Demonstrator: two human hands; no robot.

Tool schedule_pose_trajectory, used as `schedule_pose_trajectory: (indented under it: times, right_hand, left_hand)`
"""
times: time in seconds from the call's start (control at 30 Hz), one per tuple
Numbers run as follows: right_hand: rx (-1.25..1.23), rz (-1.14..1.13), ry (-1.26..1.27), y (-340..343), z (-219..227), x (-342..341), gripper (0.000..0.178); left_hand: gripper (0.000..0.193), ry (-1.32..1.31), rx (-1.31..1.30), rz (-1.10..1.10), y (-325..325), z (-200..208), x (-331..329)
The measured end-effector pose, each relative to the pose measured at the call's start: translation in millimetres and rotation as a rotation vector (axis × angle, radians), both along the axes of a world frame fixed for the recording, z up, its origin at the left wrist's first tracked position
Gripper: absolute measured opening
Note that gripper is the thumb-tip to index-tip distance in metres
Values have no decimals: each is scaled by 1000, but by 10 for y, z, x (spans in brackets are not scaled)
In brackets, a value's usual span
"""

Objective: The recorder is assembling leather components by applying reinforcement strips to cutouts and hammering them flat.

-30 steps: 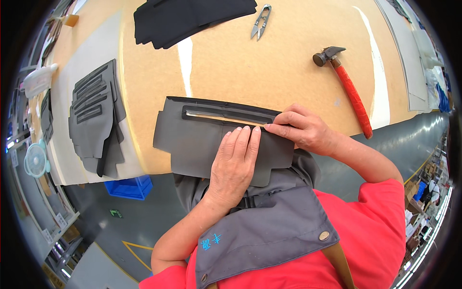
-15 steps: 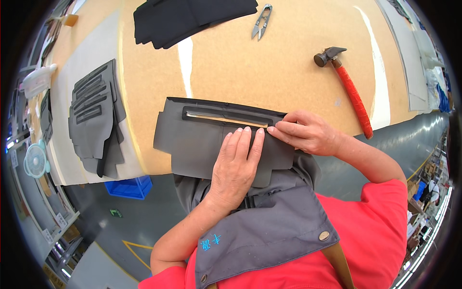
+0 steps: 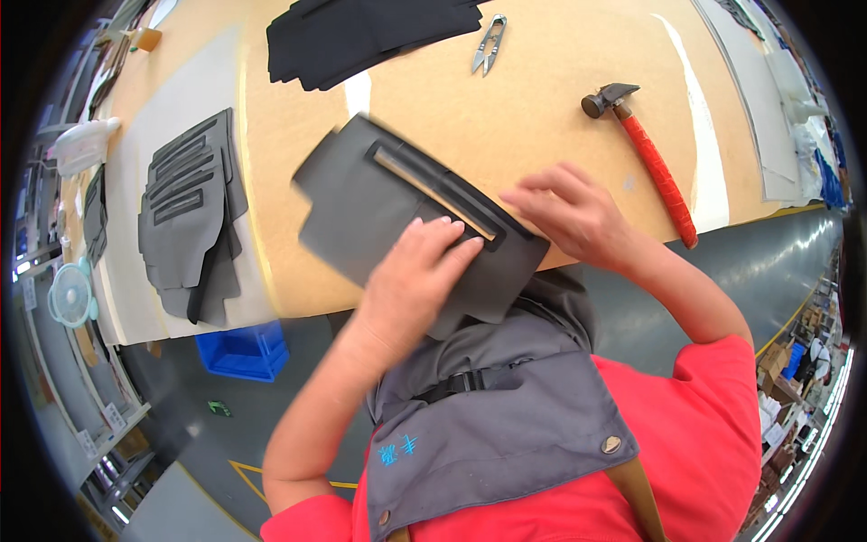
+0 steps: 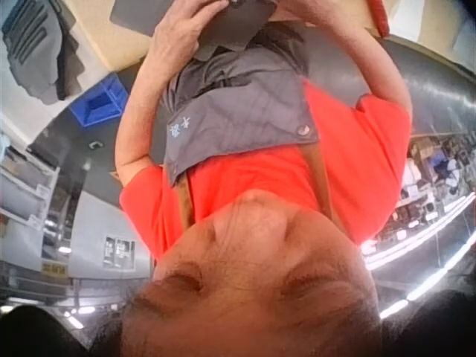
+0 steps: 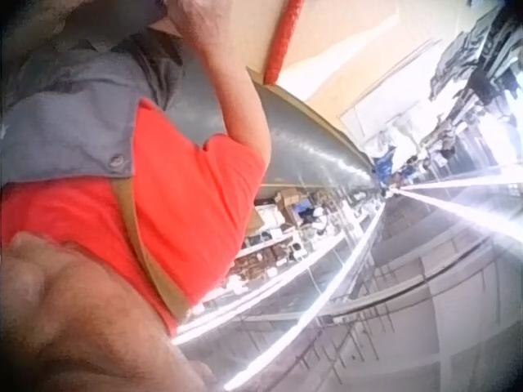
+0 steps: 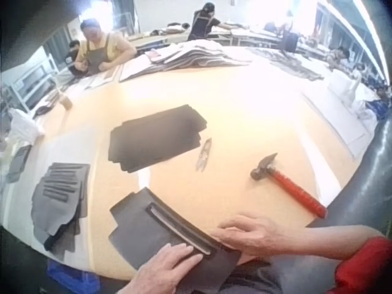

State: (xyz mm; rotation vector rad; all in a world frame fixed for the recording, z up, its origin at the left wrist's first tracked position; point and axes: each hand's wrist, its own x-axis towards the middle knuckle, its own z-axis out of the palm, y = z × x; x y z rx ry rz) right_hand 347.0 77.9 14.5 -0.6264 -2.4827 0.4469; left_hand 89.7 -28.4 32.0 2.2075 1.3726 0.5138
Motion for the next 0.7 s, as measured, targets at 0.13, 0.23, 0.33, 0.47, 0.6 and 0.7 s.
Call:
schedule_pose_trajectory:
  times: [0.13,0.23,0.33,0.47,0.6,0.7]
  right_hand:
    - [66,-19,115,256,-50,-627,32]
    - [176,-4,149,363,-243,-892,28]
    - [231,48,-24,312,-301,-920,21]
    - [220,54,-148,-243,-22,-860,18]
    - [-62,37,-85,-333,86,-984,14]
    - [-188,-26,-37,-189,167,-1200,10]
  left_hand:
    - [46,-64,-157,73,225,272,-457]
    - [40,52,-9,373,90,180,-461]
    - [33,136,149,386,105,-79,-702]
    - [28,-20,214,222,753,-131,-887]
    - [28,-354,-152,194,1025,-75,-889]
    - [28,-464,42,329,850,-22,-1041]
